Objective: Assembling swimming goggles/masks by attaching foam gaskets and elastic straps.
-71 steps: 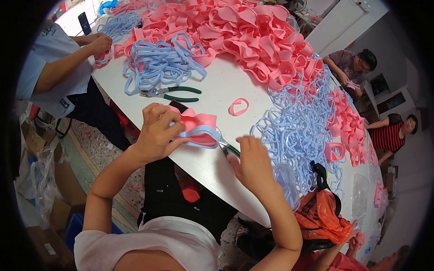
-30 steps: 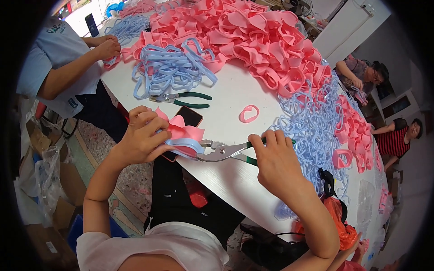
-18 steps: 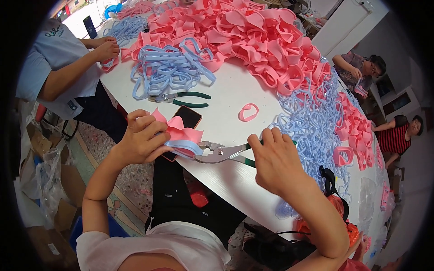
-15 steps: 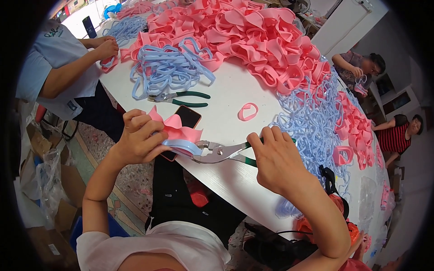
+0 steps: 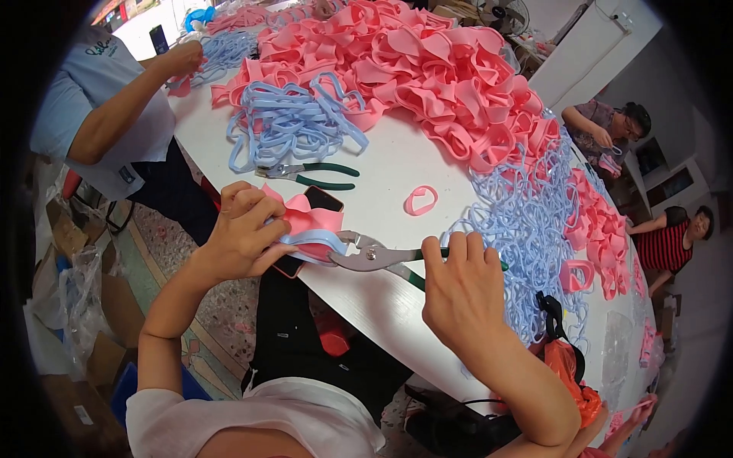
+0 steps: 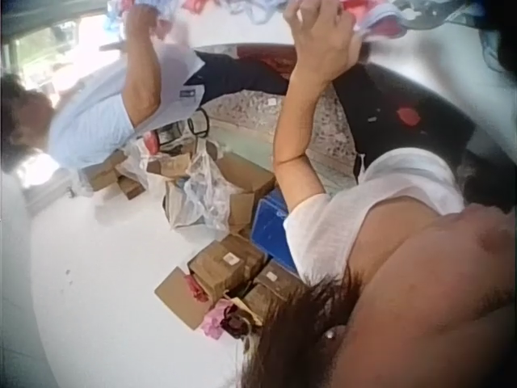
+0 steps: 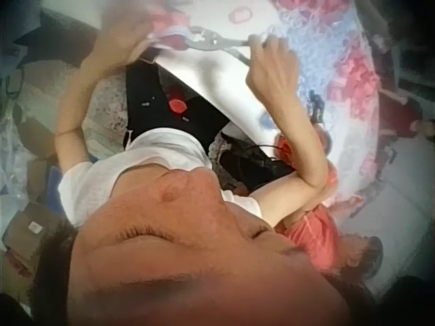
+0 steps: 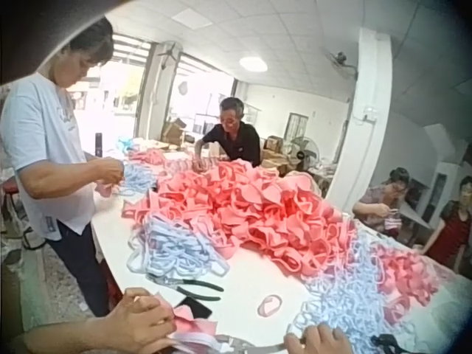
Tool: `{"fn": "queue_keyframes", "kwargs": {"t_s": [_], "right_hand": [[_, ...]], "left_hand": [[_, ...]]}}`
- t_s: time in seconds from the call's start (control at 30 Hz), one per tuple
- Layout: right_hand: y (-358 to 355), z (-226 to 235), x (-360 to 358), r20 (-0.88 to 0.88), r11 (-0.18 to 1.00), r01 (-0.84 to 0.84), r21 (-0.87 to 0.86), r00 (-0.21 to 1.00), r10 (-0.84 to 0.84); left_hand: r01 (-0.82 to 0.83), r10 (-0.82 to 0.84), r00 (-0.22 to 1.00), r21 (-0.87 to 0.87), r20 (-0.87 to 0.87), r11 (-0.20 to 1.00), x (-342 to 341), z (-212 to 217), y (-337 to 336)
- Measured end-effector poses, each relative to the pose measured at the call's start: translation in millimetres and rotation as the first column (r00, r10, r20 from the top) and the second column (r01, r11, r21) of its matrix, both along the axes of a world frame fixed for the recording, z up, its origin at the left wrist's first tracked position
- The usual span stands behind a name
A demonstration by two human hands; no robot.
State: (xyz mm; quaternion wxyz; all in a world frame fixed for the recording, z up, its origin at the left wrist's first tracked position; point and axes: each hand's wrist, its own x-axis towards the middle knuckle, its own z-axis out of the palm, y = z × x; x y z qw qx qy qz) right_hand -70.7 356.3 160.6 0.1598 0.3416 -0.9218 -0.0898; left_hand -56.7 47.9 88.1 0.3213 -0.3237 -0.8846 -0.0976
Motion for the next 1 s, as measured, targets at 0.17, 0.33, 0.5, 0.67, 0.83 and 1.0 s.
{"fn": "queue_keyframes", "kwargs": {"t_s": [0.17, 0.33, 0.5, 0.67, 0.83, 1.0], "right_hand": [[2.0, -3.1, -5.2, 0.157, 0.995, 0.087, 0.043, 0.983, -0.093], [14.5, -8.2, -14.4, 0.185, 0.999, 0.043, -0.026, 0.982, -0.037], [2.9, 3.0, -11.4, -0.045, 0.999, -0.018, -0.031, 0.999, 0.017], [-21.6, 20.1, -6.3, -0.265, 0.985, -0.091, 0.144, 0.956, 0.127], [-32.2, 25.4, -14.7, -0.319, 0.918, -0.118, 0.38, 0.914, 0.25], [-29.5, 13.5, -35.0, -0.27, 0.938, -0.15, 0.313, 0.933, 0.239]], "left_hand": [[-0.037, 0.036, 0.999, 0.033, 0.03, 0.999, 6.1, 6.7, 5.6], [-0.029, 0.029, 0.999, 0.008, 0.023, 1.0, 3.4, 5.9, 8.1], [-0.009, 0.009, 1.0, -0.06, 0.008, 0.998, 2.9, 6.2, 11.5], [0.027, -0.031, 0.999, -0.128, -0.025, 0.991, 1.0, 5.3, 23.9], [0.044, -0.048, 0.999, -0.157, -0.024, 0.987, 0.5, 3.2, 29.2], [0.032, -0.031, 0.999, -0.109, 0.017, 0.994, -10.3, -2.9, 27.3]]}}
